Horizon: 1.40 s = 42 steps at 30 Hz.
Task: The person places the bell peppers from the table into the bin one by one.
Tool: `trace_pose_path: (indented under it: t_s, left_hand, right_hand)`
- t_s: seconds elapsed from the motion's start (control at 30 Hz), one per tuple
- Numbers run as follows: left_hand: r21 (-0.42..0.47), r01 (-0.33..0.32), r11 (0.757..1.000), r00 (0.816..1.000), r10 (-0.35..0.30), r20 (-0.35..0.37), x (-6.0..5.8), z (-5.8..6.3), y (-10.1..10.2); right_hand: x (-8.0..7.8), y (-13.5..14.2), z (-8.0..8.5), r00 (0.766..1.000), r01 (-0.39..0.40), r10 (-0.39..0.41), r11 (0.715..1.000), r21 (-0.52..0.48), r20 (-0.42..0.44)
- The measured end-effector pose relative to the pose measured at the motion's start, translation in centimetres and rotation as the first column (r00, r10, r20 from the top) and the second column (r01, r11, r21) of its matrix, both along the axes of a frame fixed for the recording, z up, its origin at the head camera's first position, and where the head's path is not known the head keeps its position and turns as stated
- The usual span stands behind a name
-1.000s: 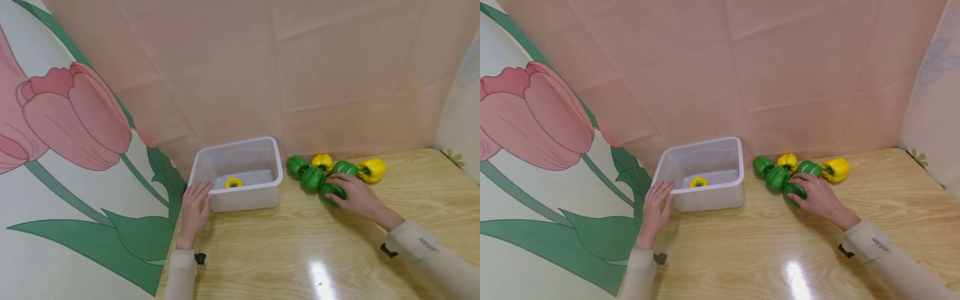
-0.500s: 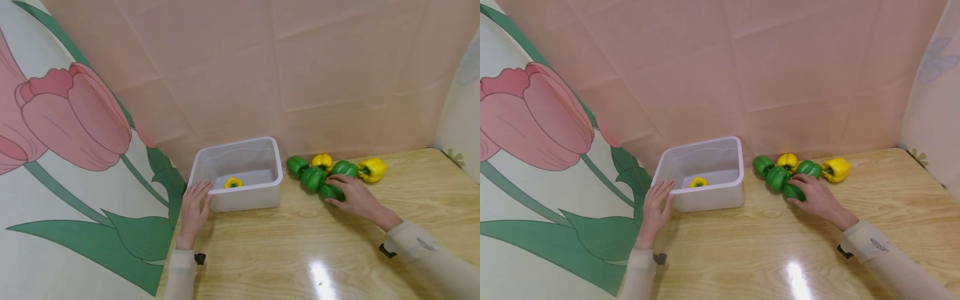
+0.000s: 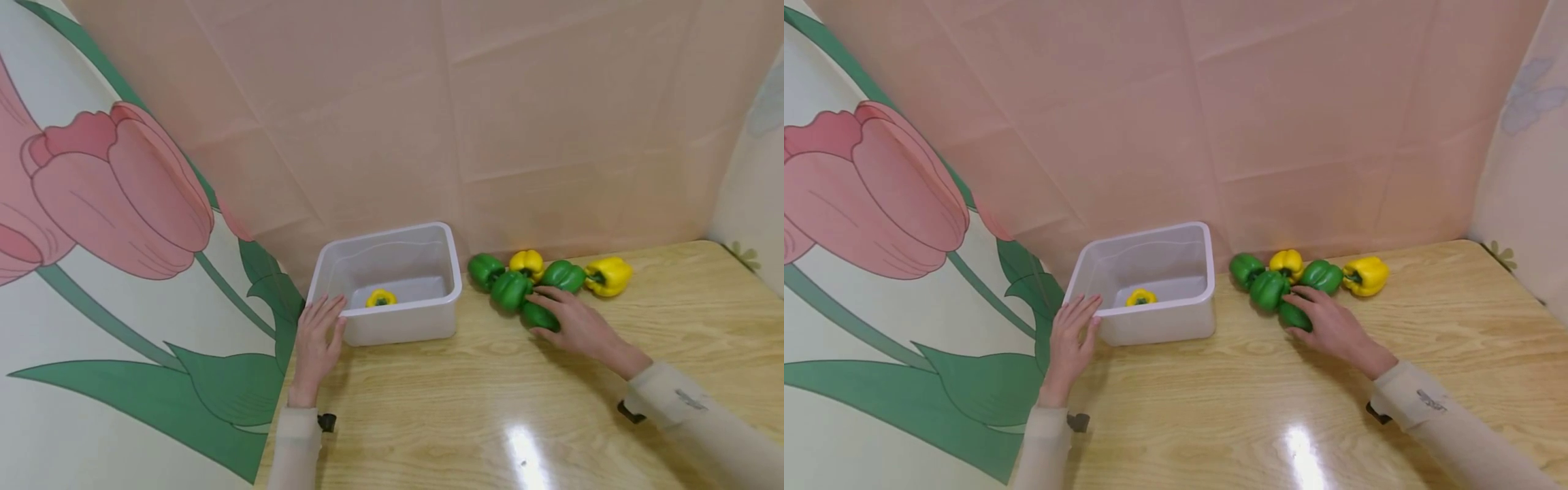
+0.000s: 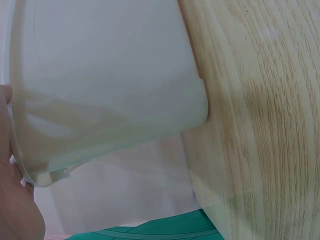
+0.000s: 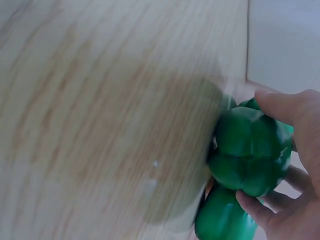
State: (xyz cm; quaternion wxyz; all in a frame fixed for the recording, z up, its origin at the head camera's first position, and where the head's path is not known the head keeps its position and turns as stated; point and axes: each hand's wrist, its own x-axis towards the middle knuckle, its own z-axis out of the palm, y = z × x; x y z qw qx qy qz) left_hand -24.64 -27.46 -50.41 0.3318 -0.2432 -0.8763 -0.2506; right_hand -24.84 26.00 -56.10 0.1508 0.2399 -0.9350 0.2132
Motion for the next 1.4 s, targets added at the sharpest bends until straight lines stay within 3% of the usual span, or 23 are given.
trace_pose_path:
  t_s: [0.37, 1.0, 1.4]
  left_hand:
    - [-0.009, -0.004, 1.000, 1.000, 0.004, -0.021, -0.09, 0.03, 0.00]
    - [-0.003, 0.004, 1.000, 1.000, -0.004, -0.023, -0.15, -0.08, 0.01]
    - [-0.002, -0.001, 1.000, 1.000, 0.001, -0.010, -0.08, -0.11, -0.10]
  right_hand:
    - [0.16, -0.26, -0.59, 0.992, -0.046, 0.050, 0.998, 0.037, -0.113]
    - [0.20, -0.01, -0.88, 0.982, -0.122, 0.117, 0.992, -0.024, -0.146]
    - [0.73, -0.10, -0.26, 0.963, -0.142, 0.139, 0.990, 0.005, -0.232]
